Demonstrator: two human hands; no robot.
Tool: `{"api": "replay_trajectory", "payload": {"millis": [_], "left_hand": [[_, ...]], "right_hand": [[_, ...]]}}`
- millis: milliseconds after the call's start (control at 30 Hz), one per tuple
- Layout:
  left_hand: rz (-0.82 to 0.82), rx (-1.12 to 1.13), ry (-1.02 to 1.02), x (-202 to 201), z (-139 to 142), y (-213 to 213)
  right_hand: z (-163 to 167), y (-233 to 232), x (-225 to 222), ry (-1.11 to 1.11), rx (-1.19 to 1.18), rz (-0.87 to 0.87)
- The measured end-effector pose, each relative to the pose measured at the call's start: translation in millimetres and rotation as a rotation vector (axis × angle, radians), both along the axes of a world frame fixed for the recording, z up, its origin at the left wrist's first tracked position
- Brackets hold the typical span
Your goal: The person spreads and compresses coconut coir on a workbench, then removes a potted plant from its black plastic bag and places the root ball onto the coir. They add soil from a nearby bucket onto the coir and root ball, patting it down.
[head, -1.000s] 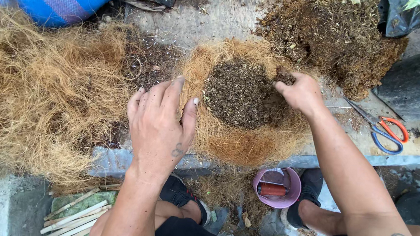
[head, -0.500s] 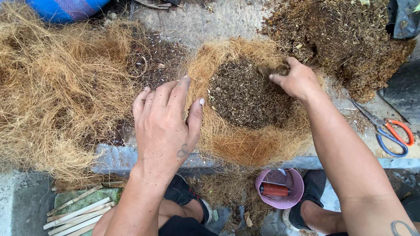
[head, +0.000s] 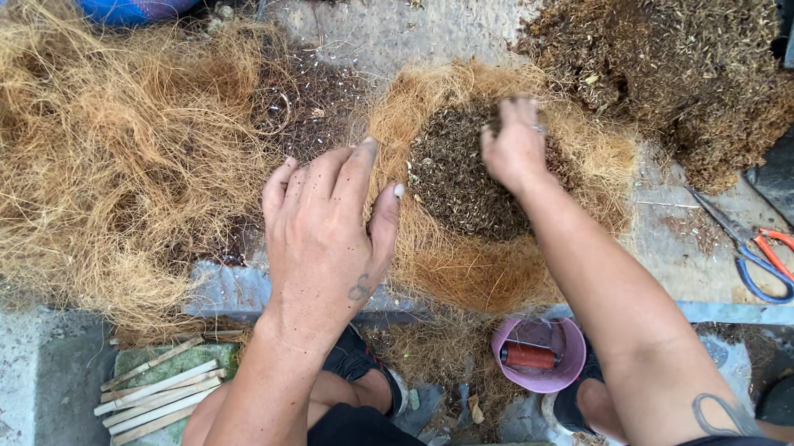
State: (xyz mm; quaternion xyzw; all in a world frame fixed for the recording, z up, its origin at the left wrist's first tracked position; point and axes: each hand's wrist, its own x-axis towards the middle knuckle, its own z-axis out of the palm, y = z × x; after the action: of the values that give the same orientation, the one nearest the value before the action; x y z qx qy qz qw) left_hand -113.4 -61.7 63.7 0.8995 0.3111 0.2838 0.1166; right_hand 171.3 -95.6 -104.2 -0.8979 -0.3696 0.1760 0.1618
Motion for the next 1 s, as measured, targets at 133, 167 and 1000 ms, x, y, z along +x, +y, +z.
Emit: {"api": "replay_trajectory", "payload": {"millis": [133,167,1000], "left_hand": [[0.004,-0.006,0.01,0,-1,1],[0.006,-0.006,0.004,0,-1,1],[-0.052,-0.009,0.022,10,-3,-3]], "right_hand": [[-22,-6,-38,-0.045,0.091,0.265],[-25,-11,-47,-0.05,0.116,0.334],[-31,-59,-83,-0.023,0.153,0.387]]}}
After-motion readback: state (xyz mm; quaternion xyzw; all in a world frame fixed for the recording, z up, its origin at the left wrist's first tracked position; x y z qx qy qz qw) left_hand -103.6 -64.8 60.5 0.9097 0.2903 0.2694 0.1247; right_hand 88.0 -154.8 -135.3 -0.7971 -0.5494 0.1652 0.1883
